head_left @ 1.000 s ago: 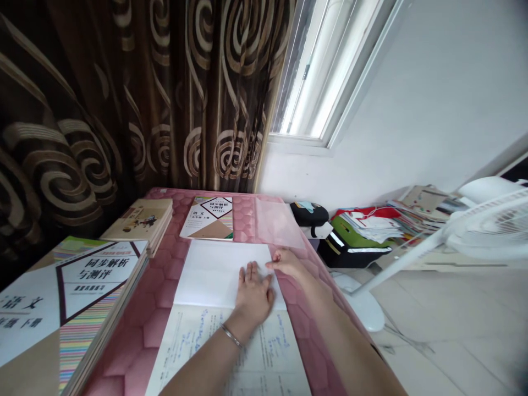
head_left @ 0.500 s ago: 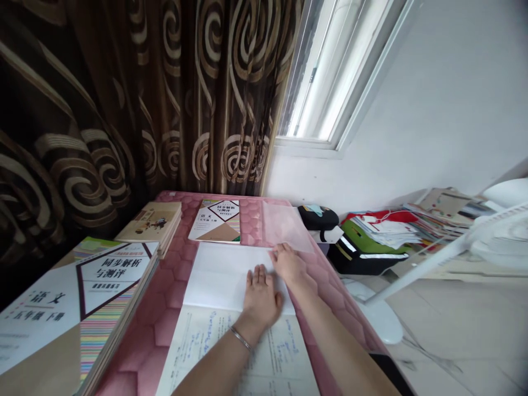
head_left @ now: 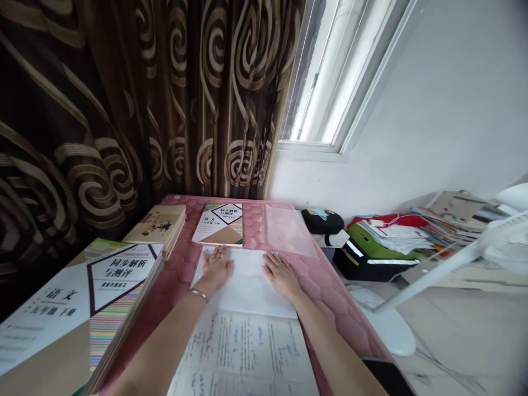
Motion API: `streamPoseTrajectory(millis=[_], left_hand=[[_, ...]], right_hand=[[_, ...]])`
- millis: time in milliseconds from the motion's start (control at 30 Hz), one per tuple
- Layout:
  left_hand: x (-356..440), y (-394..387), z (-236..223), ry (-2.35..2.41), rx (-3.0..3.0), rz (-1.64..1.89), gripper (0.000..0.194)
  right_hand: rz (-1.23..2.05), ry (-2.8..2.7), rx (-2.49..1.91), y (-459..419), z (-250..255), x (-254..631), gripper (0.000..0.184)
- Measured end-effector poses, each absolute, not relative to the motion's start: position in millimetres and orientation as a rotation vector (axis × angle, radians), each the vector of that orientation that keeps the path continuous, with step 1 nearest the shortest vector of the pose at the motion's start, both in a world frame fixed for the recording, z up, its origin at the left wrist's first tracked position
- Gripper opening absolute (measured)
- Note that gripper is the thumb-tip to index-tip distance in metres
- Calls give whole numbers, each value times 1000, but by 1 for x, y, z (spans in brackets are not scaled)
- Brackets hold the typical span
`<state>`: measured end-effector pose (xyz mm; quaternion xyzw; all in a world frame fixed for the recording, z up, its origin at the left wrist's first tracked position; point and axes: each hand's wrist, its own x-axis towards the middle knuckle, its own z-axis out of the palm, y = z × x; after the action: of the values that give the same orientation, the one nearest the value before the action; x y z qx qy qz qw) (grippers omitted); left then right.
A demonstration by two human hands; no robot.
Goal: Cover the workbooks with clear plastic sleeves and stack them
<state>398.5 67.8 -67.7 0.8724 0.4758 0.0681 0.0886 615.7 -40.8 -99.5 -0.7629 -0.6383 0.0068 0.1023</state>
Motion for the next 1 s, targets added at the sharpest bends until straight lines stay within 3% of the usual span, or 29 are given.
streamPoseTrajectory(millis=[233, 667, 800, 1000], left_hand=[[364, 81, -70, 1670, 2476, 201, 60], [361, 64, -58, 1670, 2505, 143, 56], [353, -1, -58, 1632, 2639, 131, 51], [322, -160, -129, 817, 2918, 353, 51]], right_hand=[[58, -1886, -2315, -41, -89, 613, 52], [108, -2006, -2249, 0, -62, 542, 43], [53, -1913, -2342, 12, -57, 548, 37], [66, -1866, -2430, 31, -53, 561, 42]])
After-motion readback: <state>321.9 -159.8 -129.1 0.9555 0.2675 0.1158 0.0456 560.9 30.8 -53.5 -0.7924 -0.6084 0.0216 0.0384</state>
